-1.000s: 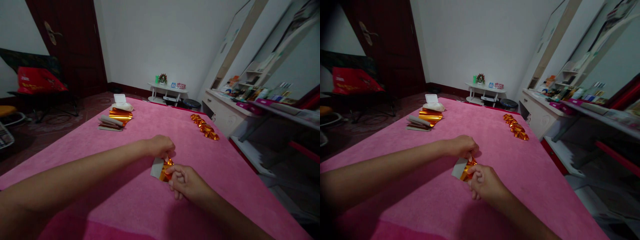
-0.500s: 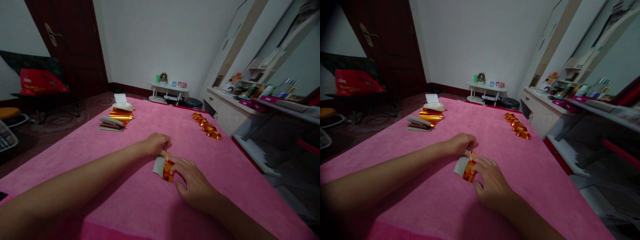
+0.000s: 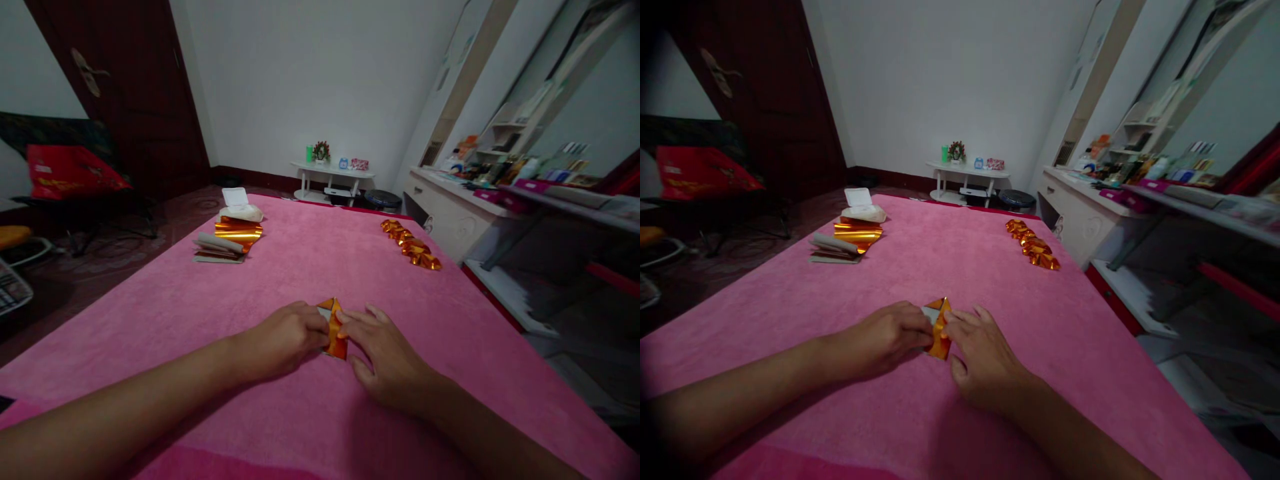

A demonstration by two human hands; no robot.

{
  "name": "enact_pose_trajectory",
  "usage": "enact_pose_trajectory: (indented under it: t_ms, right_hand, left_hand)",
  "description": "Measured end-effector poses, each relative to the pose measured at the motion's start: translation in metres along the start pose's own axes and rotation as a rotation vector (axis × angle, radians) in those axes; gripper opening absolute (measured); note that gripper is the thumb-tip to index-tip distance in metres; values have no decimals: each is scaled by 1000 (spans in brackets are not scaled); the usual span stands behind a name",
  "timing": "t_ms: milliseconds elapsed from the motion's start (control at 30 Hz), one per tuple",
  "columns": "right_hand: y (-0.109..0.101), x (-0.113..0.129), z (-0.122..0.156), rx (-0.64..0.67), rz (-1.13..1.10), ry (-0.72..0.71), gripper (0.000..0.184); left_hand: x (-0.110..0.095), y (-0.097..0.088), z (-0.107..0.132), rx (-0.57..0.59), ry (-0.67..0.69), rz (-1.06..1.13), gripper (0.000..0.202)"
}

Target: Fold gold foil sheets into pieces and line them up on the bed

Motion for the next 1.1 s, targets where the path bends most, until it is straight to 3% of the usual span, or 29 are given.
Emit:
enact_pose_trajectory:
  t_ms: [300, 433, 633, 900, 1100]
  right_hand:
    - [1, -2, -1, 30, -4, -67, 37]
    - [1, -5, -1, 47, -7, -68, 38]
    - [3, -6, 0, -41, -4, -70, 38]
    - [-5, -5, -5, -136, -57, -149, 16]
    - [-8, -9, -11, -222, -186, -129, 11]
  left_hand:
    - [1, 5, 20, 12, -102, 12, 28]
    - [6, 7, 23, -1, -168, 44, 28]
    - [0, 5, 17, -10, -170, -16, 24]
    - [-12, 2, 20, -10, -129, -84, 23]
    - [-16, -3, 25, -107, -107, -76, 26]
Point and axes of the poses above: each hand's wrist, its own z-axis away from the middle knuckle, its own y-axis out of the palm, x = y × z, the point moved 9 cm from there along -z, towards the middle knuckle, and after that the axes turned 3 degrees about -z, right-handed, at the moved point
